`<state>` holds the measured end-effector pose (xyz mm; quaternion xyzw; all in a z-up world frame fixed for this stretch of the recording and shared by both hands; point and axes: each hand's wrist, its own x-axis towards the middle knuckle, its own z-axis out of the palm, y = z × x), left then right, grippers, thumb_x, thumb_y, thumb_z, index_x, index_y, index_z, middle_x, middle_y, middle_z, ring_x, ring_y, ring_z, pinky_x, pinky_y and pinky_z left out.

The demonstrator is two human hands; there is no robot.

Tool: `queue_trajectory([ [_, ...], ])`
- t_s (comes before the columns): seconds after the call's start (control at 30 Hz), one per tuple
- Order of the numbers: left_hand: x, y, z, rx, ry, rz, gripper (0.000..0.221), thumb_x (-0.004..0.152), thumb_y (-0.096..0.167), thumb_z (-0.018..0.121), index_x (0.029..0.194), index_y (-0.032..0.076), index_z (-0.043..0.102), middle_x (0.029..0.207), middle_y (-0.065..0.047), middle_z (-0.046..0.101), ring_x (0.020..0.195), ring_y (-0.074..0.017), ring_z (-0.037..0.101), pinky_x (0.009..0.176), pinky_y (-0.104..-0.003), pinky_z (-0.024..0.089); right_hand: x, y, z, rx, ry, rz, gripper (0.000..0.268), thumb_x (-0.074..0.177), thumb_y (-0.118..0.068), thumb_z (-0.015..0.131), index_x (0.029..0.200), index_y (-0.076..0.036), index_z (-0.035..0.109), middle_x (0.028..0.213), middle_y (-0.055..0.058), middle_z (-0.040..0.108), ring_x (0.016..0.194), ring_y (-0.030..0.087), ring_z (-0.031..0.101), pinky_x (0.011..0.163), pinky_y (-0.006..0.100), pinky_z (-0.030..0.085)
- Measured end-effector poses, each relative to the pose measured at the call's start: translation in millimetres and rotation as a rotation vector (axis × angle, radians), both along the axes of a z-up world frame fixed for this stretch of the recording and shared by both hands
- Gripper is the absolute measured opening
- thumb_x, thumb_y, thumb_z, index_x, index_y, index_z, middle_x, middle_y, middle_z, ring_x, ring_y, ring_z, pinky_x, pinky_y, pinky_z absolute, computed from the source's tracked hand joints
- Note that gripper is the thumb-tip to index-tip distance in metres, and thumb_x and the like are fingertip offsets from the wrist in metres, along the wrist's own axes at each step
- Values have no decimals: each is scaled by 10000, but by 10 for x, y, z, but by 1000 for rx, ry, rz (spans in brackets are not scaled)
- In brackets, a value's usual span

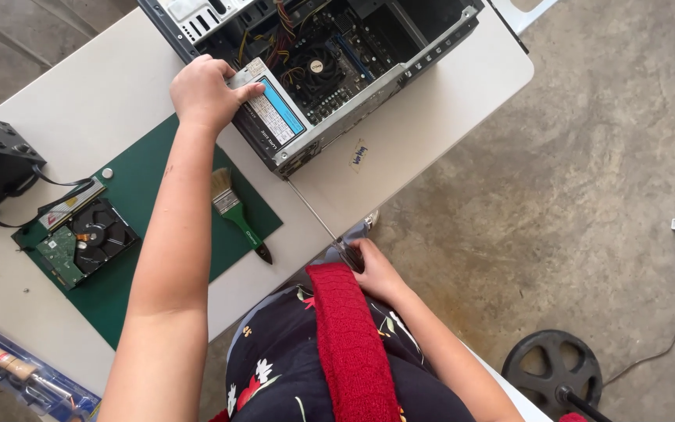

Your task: Placing a power supply unit into a computer case and securing it with screws using a screwdriver.

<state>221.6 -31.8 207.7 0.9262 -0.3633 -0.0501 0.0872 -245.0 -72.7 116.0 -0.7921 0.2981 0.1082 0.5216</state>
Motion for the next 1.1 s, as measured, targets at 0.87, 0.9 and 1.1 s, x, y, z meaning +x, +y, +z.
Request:
queue_trajectory([
  [0.87,-797,-467,-118,-179,-322,459,517,965,598,623,1038,85,631,1119,-95,556,1036,-309,486,836,-437,506,-141,-126,-215,-53,-65,44,610,926,-195,746,1475,-9,556,1398,188,652,1310,327,626,1149,392,449],
  [0.9,-766,-478,-108,-177,-317,457,517,965,598,623,1038,85,631,1119,-95,556,1036,-309,486,836,-437,506,-120,-147,-214,-52,-59,41,610,926,-195,746,1475,-9,556,1398,188,652,1310,327,626,1149,392,449],
  [1.1,-679,-435,-230,-148,-405,309,472,1022,545,566,1042,78,633,1134,-113,545,1054,-326,460,895,-451,416,-104,-197,55,-17,-18,27,619,941,-228,712,1501,-34,533,1499,164,627,1379,296,603,1172,381,433],
])
